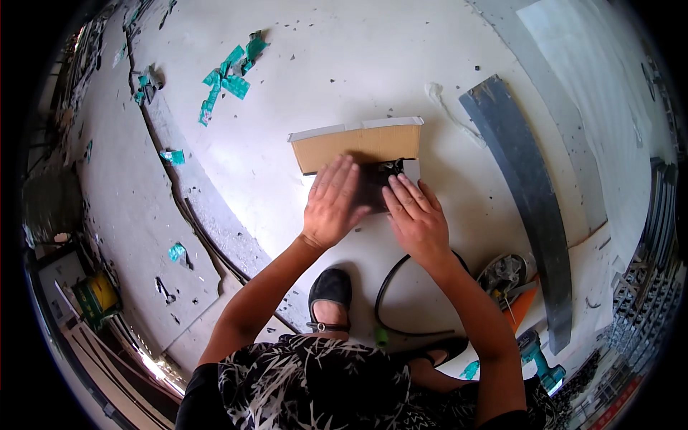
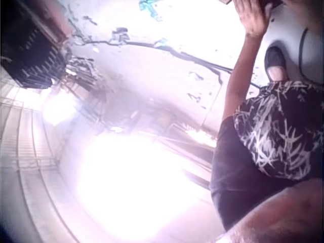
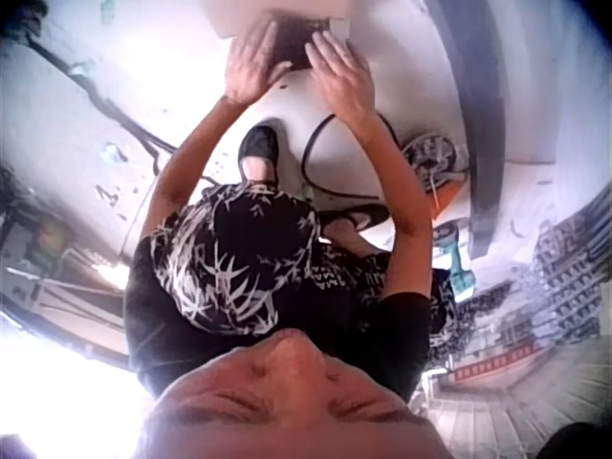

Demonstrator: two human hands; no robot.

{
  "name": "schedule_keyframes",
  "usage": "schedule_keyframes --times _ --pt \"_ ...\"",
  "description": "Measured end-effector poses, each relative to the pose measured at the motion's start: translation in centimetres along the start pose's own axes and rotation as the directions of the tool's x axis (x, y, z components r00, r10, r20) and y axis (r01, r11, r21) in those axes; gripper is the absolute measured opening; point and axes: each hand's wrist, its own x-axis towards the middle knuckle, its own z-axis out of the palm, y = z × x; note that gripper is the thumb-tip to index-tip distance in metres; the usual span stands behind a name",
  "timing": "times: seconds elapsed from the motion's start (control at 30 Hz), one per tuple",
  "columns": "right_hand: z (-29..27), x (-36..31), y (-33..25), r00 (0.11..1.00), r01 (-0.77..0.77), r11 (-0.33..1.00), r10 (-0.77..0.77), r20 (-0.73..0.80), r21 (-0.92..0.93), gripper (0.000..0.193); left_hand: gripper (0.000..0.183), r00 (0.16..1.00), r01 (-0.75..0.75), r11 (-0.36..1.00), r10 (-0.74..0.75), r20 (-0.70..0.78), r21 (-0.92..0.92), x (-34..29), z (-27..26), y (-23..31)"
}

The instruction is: The person takes items from a box and puts them into another white box, then closes the white box.

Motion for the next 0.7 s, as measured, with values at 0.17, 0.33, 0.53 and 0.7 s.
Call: schedule_keyframes --times 0.17,0.33,0.53,0.7 --pt "0.3 0.2 -0.2 0.993 -0.046 0.999 0.044 -0.112 -0.009 0.026 0.081 1.000 0.017 0.999 -0.017 -0.010 -0.035 0.3 0.2 0.1" --pt "1.9 1.1 0.4 0.995 -0.005 1.000 0.004 -0.101 -0.008 0.020 0.069 0.991 -0.018 0.997 0.008 -0.131 -0.079 0.0 1.2 -0.7" --pt "1.5 2.8 -0.1 0.945 -0.192 0.981 0.194 -0.262 0.032 0.031 0.063 0.982 -0.089 0.994 0.076 -0.171 -0.068 0.2 1.1 -1.2" --pt "0.3 2.5 1.1 0.924 -0.265 0.962 0.271 -0.272 0.057 0.045 0.065 0.998 -0.039 0.998 0.036 -0.060 -0.045 1.9 0.0 0.5"
